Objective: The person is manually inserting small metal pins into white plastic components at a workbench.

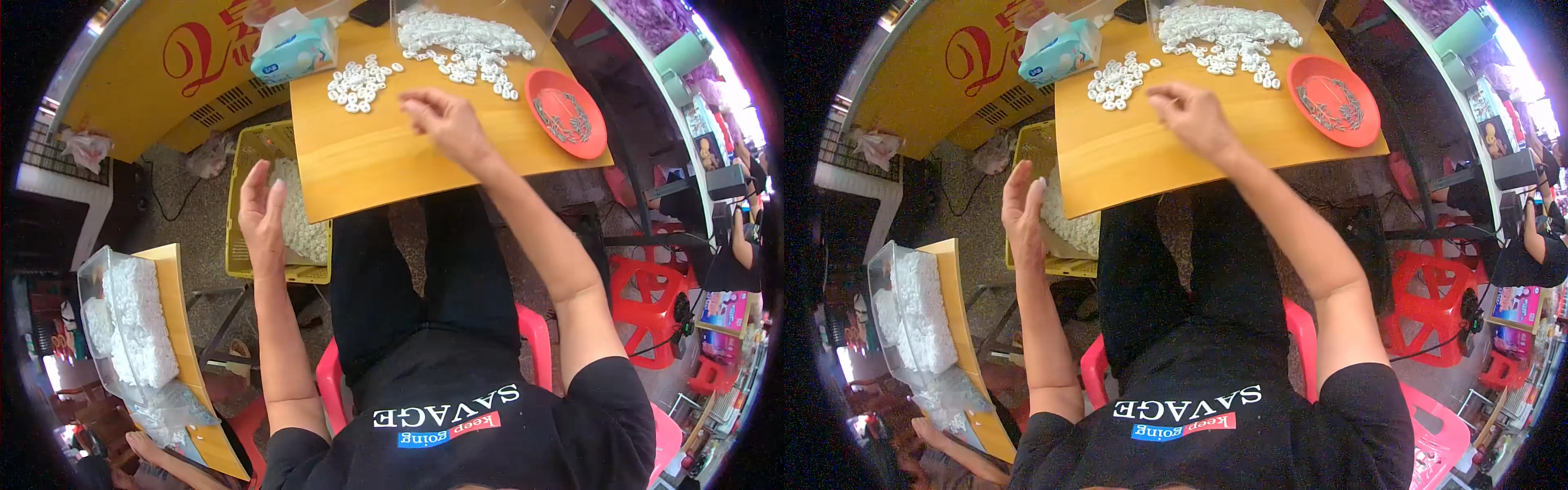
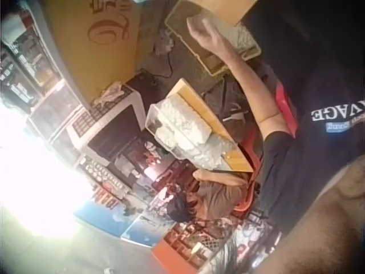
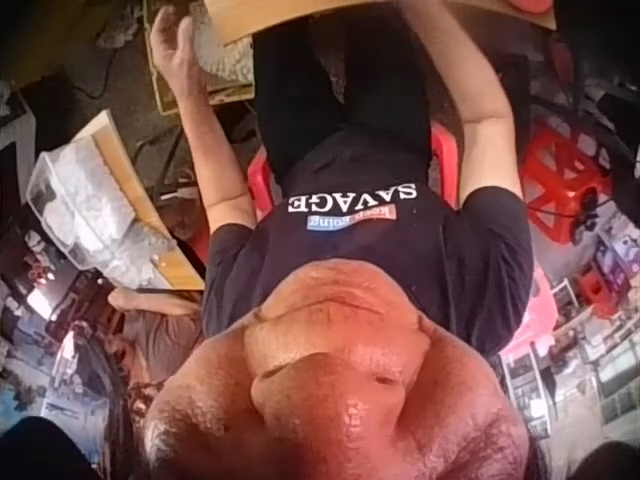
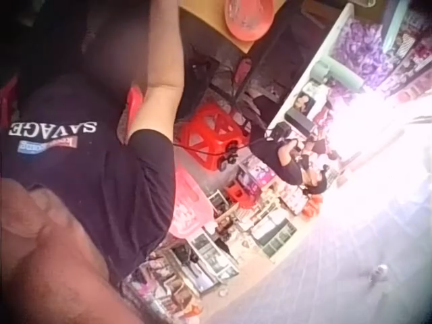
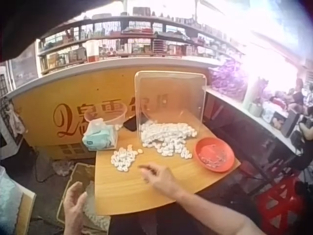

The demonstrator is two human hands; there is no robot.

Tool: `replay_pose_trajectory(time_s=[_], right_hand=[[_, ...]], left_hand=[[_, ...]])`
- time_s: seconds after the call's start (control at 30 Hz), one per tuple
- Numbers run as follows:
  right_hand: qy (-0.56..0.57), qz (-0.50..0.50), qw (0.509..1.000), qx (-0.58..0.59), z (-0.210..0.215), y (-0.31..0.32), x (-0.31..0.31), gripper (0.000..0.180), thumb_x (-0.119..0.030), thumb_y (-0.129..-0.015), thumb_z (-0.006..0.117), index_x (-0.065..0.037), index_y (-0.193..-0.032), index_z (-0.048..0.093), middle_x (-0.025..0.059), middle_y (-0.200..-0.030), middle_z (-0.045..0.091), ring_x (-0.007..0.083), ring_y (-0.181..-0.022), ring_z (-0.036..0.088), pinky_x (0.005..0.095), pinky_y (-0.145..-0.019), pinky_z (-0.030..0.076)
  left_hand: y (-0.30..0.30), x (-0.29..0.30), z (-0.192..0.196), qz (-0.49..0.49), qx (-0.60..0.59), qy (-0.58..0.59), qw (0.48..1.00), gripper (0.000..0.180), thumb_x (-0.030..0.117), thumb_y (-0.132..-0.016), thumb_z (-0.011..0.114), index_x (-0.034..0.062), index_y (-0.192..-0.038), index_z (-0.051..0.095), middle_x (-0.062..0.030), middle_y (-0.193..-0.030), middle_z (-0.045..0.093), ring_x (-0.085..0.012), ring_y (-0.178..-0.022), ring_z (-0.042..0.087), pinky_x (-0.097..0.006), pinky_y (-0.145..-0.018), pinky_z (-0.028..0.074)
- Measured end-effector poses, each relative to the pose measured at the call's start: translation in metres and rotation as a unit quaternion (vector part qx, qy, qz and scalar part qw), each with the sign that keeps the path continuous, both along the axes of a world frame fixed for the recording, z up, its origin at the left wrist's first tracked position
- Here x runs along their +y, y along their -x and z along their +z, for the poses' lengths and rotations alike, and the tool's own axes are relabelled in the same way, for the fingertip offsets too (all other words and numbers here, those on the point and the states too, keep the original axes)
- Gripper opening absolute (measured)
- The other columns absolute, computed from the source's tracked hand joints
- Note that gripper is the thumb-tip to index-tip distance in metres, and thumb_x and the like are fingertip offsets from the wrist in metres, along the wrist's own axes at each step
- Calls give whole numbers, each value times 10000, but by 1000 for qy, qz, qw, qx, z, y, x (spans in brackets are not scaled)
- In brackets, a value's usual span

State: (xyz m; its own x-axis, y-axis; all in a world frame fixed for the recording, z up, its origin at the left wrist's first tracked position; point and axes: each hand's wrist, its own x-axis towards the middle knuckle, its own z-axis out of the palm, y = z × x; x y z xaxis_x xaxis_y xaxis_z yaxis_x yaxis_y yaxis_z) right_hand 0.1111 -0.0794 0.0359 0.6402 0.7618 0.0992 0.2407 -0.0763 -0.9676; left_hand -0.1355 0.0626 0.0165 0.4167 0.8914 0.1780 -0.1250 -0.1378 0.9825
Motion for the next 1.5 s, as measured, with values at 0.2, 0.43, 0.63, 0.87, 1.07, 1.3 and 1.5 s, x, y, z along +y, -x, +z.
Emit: replay_pose_trajectory(time_s=[0.2,0.43,0.63,0.87,1.07,1.3,1.5], right_hand=[[67,-116,944,-303,-16,-90,11,245,-261,-880,601,-94,-1024,708,120,-975,690,244,-848,659,364,-775,518],[151,-110,848,-495,-18,-117,46,192,-252,-876,591,-168,-990,720,115,-958,627,316,-914,615,427,-787,501],[148,-90,804,-569,-26,-125,48,144,-218,-860,627,-146,-956,707,82,-935,606,287,-917,600,405,-762,507],[41,-80,815,-572,-25,-94,20,165,-209,-866,617,-61,-916,669,100,-892,621,297,-862,616,394,-728,517],[75,-13,994,-84,-12,-60,-10,229,-269,-923,615,-40,-937,634,-14,-721,564,82,-616,517,241,-570,438],[67,70,989,108,-1,-21,-30,239,-296,-934,610,-60,-964,629,-47,-751,552,25,-636,463,186,-548,392],[25,32,998,44,1,-2,-30,292,-288,-867,673,-7,-942,669,15,-788,648,66,-693,566,231,-593,463]], left_hand=[[-16,-3,0,-108,-6,-104,989,171,91,-943,450,27,-961,608,-89,-991,652,-140,-900,577,-290,-854,464],[-100,-48,1,-242,-27,-17,970,221,192,-962,528,-3,-918,623,-21,-801,653,-76,-705,541,-225,-673,449],[-129,-62,-4,-264,28,42,963,332,304,-942,605,3,-806,646,2,-713,626,-52,-653,503,-225,-595,412],[-134,-62,-12,-269,-34,65,960,236,228,-954,586,-5,-933,614,-33,-794,647,-79,-729,581,-227,-645,460],[-136,-61,-14,-248,-49,68,965,194,150,-967,547,-17,-1061,579,-50,-854,654,-95,-766,613,-220,-664,476],[-139,-63,-12,-247,-42,52,967,169,125,-951,565,-24,-1030,580,-58,-854,659,-98,-750,622,-218,-645,485],[-136,-58,-16,-262,-42,74,961,168,139,-946,588,-24,-983,595,-73,-832,663,-122,-749,639,-230,-661,493]])
